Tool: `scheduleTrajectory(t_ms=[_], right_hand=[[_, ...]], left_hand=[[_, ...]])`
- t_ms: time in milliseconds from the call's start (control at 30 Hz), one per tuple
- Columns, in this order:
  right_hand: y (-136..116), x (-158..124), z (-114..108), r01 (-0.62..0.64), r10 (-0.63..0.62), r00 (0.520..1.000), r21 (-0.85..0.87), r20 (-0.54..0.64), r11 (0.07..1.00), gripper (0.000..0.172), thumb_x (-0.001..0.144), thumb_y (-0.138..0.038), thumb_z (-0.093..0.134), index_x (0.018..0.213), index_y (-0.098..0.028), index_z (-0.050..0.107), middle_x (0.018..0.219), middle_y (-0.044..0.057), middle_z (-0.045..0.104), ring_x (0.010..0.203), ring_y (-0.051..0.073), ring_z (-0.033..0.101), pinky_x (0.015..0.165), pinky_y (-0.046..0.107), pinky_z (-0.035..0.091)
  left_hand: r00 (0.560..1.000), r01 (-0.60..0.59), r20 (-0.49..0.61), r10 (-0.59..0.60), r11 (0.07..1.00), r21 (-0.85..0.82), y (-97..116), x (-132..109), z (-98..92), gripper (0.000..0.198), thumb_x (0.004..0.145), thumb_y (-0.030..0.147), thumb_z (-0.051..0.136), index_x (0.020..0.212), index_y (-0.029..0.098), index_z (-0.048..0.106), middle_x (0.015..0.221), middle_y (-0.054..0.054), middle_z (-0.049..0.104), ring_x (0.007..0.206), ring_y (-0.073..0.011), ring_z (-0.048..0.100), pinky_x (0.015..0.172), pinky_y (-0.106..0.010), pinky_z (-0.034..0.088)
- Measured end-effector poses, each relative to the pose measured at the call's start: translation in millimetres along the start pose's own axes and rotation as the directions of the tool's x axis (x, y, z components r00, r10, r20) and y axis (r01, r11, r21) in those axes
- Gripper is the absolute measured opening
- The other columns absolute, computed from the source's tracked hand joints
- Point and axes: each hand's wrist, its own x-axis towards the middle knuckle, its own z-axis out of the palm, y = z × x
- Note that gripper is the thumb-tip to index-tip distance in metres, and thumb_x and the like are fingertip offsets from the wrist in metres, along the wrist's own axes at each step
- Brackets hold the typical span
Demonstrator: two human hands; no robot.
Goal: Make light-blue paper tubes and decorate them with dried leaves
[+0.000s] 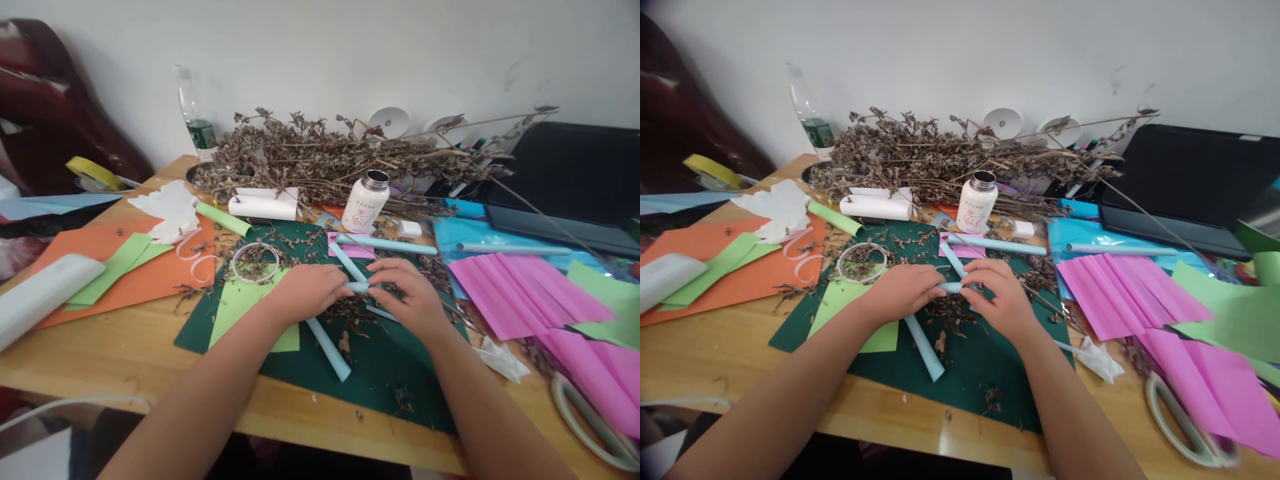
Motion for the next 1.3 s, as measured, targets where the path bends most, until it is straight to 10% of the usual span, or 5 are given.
scheduleTrajectory(t_ms=[467,667,900,1133,1300], right_hand=[[0.1,0.5,-14.0,0.179,-0.171,0.974,-0.043,0.147,0.983,0.016,0.072,-0.023,0.049,0.085,-0.019,0.058,0.106,0.008,0.053,0.098,0.021,0.046,0.085,0.041,0.034],[0.3,0.0,-23.6,-0.051,-0.007,0.910,0.128,0.414,0.991,0.029,0.077,-0.029,0.044,0.104,-0.022,0.052,0.113,0.007,0.051,0.104,0.018,0.046,0.085,0.036,0.038],[-3.0,1.2,-27.2,-0.074,0.038,0.964,0.130,0.264,0.989,0.021,0.076,-0.028,0.044,0.089,-0.022,0.060,0.105,0.007,0.055,0.099,0.018,0.048,0.084,0.036,0.038],[-7.1,0.2,-29.3,-0.384,0.248,0.748,0.096,0.616,0.918,0.039,0.077,-0.038,0.040,0.107,-0.017,0.051,0.056,-0.002,0.050,0.050,0.009,0.045,0.049,0.022,0.039],[-6.7,2.4,-30.4,-0.420,0.217,0.689,0.137,0.692,0.897,0.034,0.076,-0.037,0.041,0.100,-0.018,0.054,0.051,-0.005,0.041,0.047,0.007,0.036,0.043,0.018,0.030]], left_hand=[[0.999,0.010,-0.045,-0.010,1.000,-0.003,1.2,-3.7,-5.7,0.036,0.084,0.037,0.020,0.087,0.018,0.050,0.081,-0.002,0.056,0.075,-0.0156,0.053,0.057,-0.024,0.037],[0.999,0.008,-0.032,-0.008,1.000,-0.002,3.0,-2.9,-6.3,0.033,0.084,0.036,0.022,0.088,0.018,0.049,0.081,-0.002,0.056,0.074,-0.0156,0.053,0.057,-0.024,0.037],[1.000,0.028,0.004,-0.028,1.000,-0.013,1.9,-1.8,-6.9,0.035,0.084,0.038,0.021,0.086,0.018,0.050,0.079,-0.003,0.055,0.073,-0.0161,0.052,0.057,-0.024,0.036],[1.000,0.021,-0.008,-0.020,0.999,0.026,3.4,-2.4,-5.1,0.032,0.083,0.036,0.025,0.084,0.017,0.051,0.077,-0.004,0.054,0.071,-0.0163,0.052,0.055,-0.025,0.035],[1.000,-0.002,-0.006,0.003,0.999,0.037,6.9,-1.9,-4.2,0.032,0.083,0.036,0.025,0.085,0.018,0.051,0.077,-0.003,0.055,0.072,-0.0168,0.052,0.057,-0.025,0.035]])
